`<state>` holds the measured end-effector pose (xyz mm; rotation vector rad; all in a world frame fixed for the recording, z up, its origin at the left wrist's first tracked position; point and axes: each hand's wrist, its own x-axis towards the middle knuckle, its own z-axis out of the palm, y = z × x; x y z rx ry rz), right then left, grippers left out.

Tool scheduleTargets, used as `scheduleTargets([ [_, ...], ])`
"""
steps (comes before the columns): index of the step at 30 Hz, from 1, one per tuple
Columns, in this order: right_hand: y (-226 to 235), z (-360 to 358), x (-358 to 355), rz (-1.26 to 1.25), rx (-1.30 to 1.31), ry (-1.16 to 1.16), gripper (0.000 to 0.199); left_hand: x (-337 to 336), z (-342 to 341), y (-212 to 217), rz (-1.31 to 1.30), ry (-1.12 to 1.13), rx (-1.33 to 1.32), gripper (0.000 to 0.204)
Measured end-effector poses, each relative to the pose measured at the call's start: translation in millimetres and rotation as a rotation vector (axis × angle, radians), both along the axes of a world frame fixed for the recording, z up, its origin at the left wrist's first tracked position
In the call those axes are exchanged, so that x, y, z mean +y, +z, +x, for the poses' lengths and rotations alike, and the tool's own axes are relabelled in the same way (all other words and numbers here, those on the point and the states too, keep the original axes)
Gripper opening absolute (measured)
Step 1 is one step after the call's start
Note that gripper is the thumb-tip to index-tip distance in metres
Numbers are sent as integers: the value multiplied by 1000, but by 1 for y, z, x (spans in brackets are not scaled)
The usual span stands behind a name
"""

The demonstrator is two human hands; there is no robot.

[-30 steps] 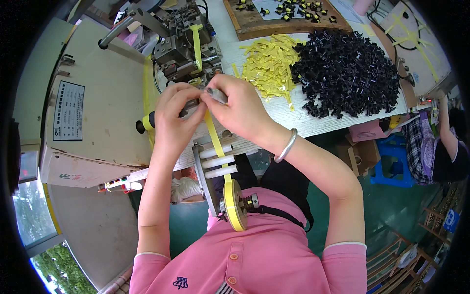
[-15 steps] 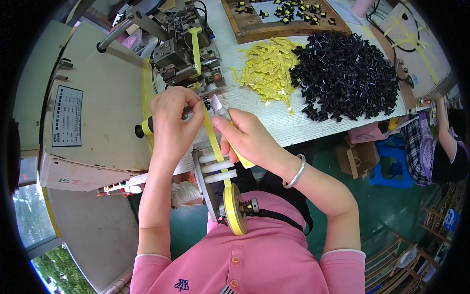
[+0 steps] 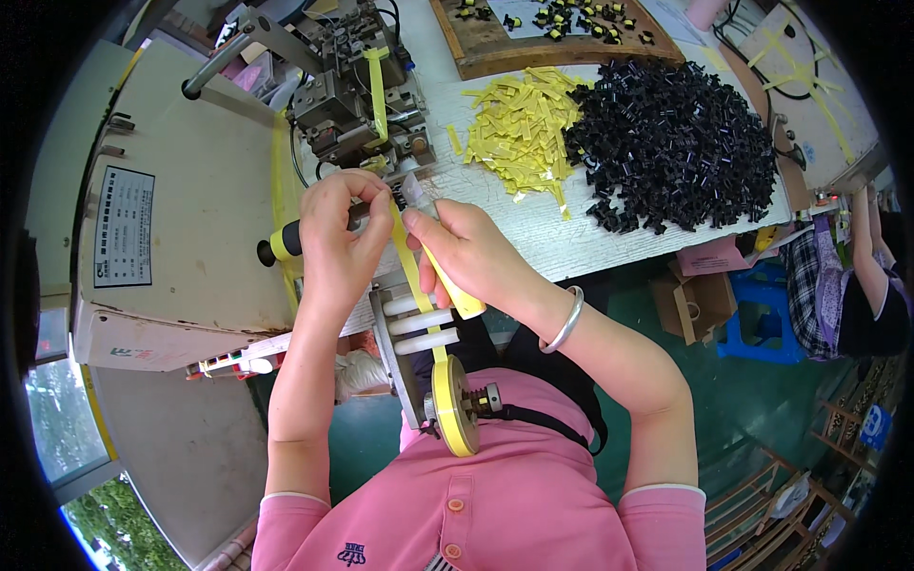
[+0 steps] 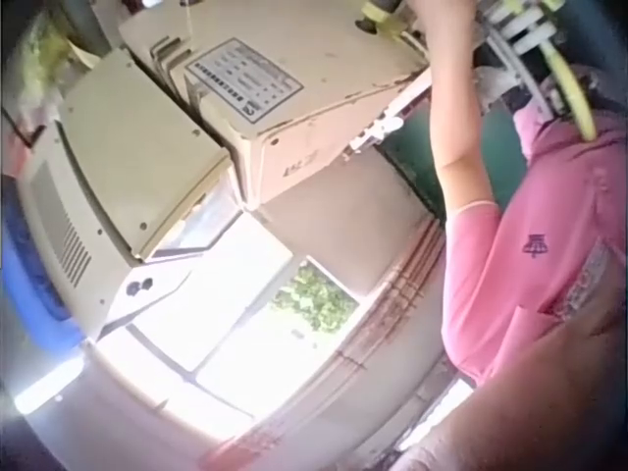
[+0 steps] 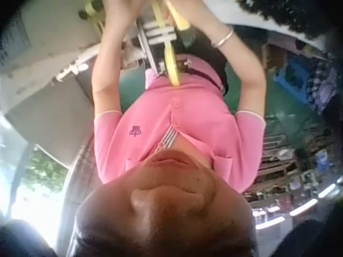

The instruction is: The person assembles small electronic components at a factory workstation by hand, using handheld nippers and tweezers to manipulate yellow plastic connectors, black electronic housings, an adhesive tape strip, and a machine component.

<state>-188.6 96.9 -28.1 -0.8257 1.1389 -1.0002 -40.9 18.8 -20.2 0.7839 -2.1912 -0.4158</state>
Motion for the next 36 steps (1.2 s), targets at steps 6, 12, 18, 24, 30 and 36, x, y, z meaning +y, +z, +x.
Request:
scheduleTargets([
  [6, 10, 0, -4, 79, 50, 76, 41, 1, 1, -1, 27, 2, 9, 12],
  [12, 10, 2, -5, 132, -27, 102, 37, 1, 0, -4, 45, 10, 41, 12],
  [18, 9, 2, -4, 137, -89, 88, 34, -1, -3, -7, 29, 4, 96, 17],
  [24, 10, 8, -6, 176, -156, 90, 34, -3, -1, -8, -6, -8, 110, 14],
  [30, 15, 6, -7, 207, -171, 113, 36, -3, 8, 5, 350, 133, 129, 10],
  [36, 13, 8, -6, 211, -154, 97, 36, -6, 9, 20, 486, 62, -219, 17],
])
